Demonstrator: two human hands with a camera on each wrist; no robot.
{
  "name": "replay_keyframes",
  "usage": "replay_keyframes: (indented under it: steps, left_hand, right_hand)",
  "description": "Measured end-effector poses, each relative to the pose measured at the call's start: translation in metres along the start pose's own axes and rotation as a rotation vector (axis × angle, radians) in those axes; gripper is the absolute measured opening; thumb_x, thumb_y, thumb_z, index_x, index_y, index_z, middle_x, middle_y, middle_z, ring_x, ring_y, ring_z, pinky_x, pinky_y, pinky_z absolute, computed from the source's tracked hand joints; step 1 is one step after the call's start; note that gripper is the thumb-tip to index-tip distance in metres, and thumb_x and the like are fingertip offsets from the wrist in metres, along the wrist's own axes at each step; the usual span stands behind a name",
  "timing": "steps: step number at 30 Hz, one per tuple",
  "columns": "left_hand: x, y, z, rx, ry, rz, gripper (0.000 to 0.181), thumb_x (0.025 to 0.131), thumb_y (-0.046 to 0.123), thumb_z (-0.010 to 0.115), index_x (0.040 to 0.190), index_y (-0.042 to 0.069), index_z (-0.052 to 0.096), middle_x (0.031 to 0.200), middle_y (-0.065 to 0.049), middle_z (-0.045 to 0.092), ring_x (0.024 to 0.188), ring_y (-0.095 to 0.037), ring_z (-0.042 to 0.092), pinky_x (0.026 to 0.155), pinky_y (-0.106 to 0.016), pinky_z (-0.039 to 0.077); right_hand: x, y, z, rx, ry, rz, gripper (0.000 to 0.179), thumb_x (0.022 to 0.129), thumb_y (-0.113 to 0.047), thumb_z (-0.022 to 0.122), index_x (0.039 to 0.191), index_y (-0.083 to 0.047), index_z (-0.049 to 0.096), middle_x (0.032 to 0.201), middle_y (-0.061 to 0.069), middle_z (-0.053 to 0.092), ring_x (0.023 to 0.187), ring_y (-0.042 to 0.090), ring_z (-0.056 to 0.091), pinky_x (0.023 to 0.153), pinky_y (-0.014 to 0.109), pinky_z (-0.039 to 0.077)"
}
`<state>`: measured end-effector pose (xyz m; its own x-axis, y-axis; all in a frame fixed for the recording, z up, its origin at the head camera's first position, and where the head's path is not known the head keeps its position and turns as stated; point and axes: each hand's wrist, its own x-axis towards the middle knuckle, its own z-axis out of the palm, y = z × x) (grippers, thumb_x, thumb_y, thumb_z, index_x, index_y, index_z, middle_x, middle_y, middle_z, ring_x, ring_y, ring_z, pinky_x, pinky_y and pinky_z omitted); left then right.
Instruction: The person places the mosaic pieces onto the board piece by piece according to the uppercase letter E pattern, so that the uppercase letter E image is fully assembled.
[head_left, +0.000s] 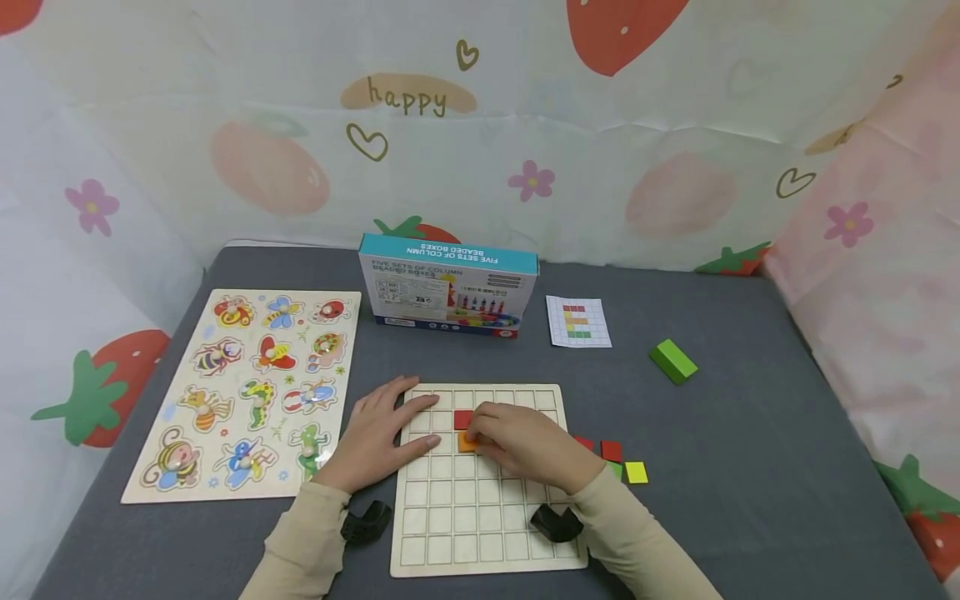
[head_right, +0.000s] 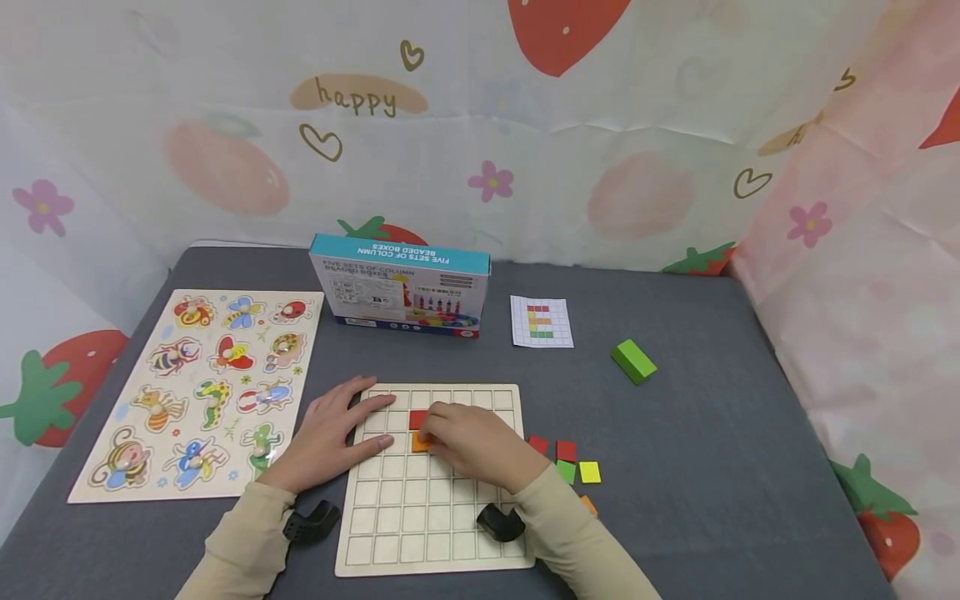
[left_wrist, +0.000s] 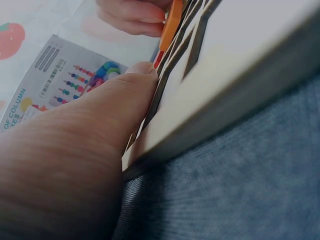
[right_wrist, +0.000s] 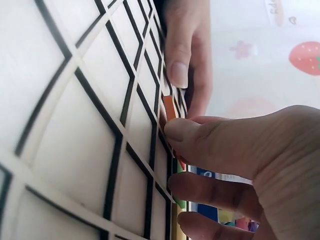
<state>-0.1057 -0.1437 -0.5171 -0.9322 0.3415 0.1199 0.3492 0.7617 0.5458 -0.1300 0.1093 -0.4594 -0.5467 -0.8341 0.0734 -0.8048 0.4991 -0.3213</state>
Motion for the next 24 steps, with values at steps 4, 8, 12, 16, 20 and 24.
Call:
replay_keyframes:
  steps: [4,8,12,16,20,24]
  left_hand:
    - [0.0000,-0.0005,0.0000,0.000,0.000,0.003,0.059,0.089,0.060,0.056,0.140,0.032,0.049,0.153,-0.003,0.033,0.143,-0.027,0.024,0.110,-0.057,0.021]
    - [-0.0002,-0.0008,0.0001,-0.001,0.003,0.006,0.059,0.089,0.059,0.056,0.140,0.032,0.049,0.153,-0.004,0.033,0.143,-0.027,0.024,0.110,-0.058,0.021]
    - [-0.0006,0.0003,-0.0004,-0.003,0.014,0.010,0.058,0.089,0.058,0.058,0.140,0.032,0.050,0.153,-0.004,0.034,0.143,-0.028,0.025,0.109,-0.058,0.022]
    - [-0.0008,0.0015,-0.0013,-0.003,0.023,0.016,0.058,0.088,0.057,0.060,0.139,0.031,0.051,0.152,-0.005,0.035,0.143,-0.029,0.026,0.109,-0.059,0.022]
    - [-0.0006,0.0023,-0.0019,-0.002,0.020,0.013,0.059,0.087,0.057,0.061,0.139,0.031,0.051,0.152,-0.005,0.035,0.143,-0.029,0.025,0.109,-0.059,0.022]
    - [-0.0005,0.0017,-0.0009,0.003,0.025,0.016,0.059,0.087,0.057,0.061,0.139,0.030,0.051,0.152,-0.006,0.035,0.142,-0.030,0.026,0.109,-0.060,0.022]
  right_hand:
    - [0.0013,-0.0007,0.0027,-0.008,-0.002,-0.007,0.015,0.089,-0.018,0.069,0.104,-0.018,0.067,0.103,-0.007,0.061,0.091,0.005,0.059,0.082,0.022,0.052]
    - [0.0027,-0.0018,0.0042,-0.010,-0.001,-0.012,0.015,0.089,-0.018,0.069,0.104,-0.018,0.067,0.104,-0.007,0.060,0.090,0.005,0.059,0.081,0.021,0.052]
    - [0.0045,-0.0038,0.0037,-0.020,-0.014,-0.009,0.015,0.090,-0.018,0.068,0.105,-0.018,0.067,0.106,-0.006,0.060,0.093,0.006,0.059,0.083,0.022,0.052]
    - [0.0053,-0.0057,0.0022,-0.025,-0.024,-0.006,0.016,0.090,-0.017,0.068,0.106,-0.017,0.067,0.107,-0.006,0.060,0.094,0.006,0.060,0.083,0.023,0.052]
    - [0.0057,-0.0062,0.0017,-0.026,-0.029,-0.001,0.016,0.090,-0.017,0.068,0.106,-0.017,0.067,0.107,-0.006,0.060,0.094,0.006,0.059,0.084,0.023,0.052]
    - [0.0061,-0.0060,0.0026,-0.022,-0.041,0.009,0.016,0.090,-0.018,0.068,0.106,-0.017,0.067,0.107,-0.006,0.060,0.096,0.006,0.059,0.086,0.022,0.051]
